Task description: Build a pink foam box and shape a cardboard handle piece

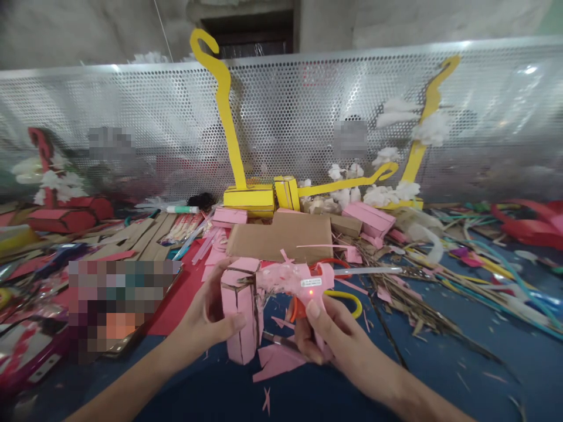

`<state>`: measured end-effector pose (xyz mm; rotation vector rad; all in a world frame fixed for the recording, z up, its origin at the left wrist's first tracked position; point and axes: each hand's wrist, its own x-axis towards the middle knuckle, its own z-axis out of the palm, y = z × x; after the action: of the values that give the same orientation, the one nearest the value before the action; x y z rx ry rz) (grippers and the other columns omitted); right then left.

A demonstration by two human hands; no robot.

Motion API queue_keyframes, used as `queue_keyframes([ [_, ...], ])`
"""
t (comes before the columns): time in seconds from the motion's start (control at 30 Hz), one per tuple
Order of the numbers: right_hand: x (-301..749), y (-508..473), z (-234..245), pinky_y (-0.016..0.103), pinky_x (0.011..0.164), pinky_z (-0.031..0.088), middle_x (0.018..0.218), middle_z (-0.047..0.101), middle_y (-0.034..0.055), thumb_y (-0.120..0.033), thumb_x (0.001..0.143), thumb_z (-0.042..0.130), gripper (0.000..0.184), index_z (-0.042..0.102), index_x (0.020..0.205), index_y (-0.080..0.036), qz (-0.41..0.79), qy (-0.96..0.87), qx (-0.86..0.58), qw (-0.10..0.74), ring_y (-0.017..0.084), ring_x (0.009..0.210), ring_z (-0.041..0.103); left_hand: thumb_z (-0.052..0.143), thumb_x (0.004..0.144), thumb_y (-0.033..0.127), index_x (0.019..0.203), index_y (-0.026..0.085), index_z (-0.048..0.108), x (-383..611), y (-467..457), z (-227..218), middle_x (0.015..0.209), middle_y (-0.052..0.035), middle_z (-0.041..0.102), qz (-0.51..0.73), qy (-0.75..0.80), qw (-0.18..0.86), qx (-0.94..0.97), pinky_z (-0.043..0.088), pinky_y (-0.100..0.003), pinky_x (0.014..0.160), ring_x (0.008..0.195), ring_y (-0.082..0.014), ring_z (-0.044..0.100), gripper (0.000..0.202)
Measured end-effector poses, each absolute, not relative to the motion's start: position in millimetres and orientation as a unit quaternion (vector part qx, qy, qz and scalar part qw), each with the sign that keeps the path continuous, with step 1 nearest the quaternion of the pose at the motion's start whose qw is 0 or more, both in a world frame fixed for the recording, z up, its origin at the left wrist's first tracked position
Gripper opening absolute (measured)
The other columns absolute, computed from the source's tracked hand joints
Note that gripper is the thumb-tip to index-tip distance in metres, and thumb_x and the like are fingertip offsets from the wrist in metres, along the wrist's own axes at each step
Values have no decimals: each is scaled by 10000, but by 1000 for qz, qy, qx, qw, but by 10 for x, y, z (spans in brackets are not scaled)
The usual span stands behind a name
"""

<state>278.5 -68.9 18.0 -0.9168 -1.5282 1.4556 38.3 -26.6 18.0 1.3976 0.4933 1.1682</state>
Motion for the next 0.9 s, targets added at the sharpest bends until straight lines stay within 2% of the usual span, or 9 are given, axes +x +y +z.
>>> queue_keyframes([
  [0.1,2766,-690,214,277,539,266,559,425,-37,-606,1035,361,581,518,663,-187,580,-602,-364,410,100,512,351,811,806,262,1336,306,460,383,-263,161,1405,-88,555,496,208,591,601,428,-438,1089,1320,-281,525,637],
  [0.33,2816,-707,176,308,626,335,622,478,-11,-602,1043,315,553,516,716,-205,517,-654,-393,389,141,599,419,807,804,274,1339,279,440,380,-265,162,1403,-120,550,488,223,592,602,434,-471,1071,1305,-312,530,648],
  [0.47,2851,-733,142,315,645,327,662,494,5,-592,1048,298,554,500,706,-206,498,-670,-406,373,150,639,426,814,798,277,1342,291,430,374,-261,138,1443,-117,519,489,227,597,594,434,-462,1069,1338,-316,499,666],
  [0.63,2847,-736,162,314,630,319,661,477,0,-611,1043,288,567,494,703,-205,484,-678,-415,366,146,628,410,804,815,264,1348,292,439,368,-262,132,1390,-104,544,489,231,592,598,461,-422,1037,1281,-284,533,647],
  [0.9,2859,-725,140,311,632,328,666,493,3,-597,1047,296,545,520,747,-201,469,-681,-428,365,147,634,416,807,813,270,1349,293,436,372,-262,134,1394,-103,537,487,229,597,595,456,-416,1037,1276,-280,534,652],
])
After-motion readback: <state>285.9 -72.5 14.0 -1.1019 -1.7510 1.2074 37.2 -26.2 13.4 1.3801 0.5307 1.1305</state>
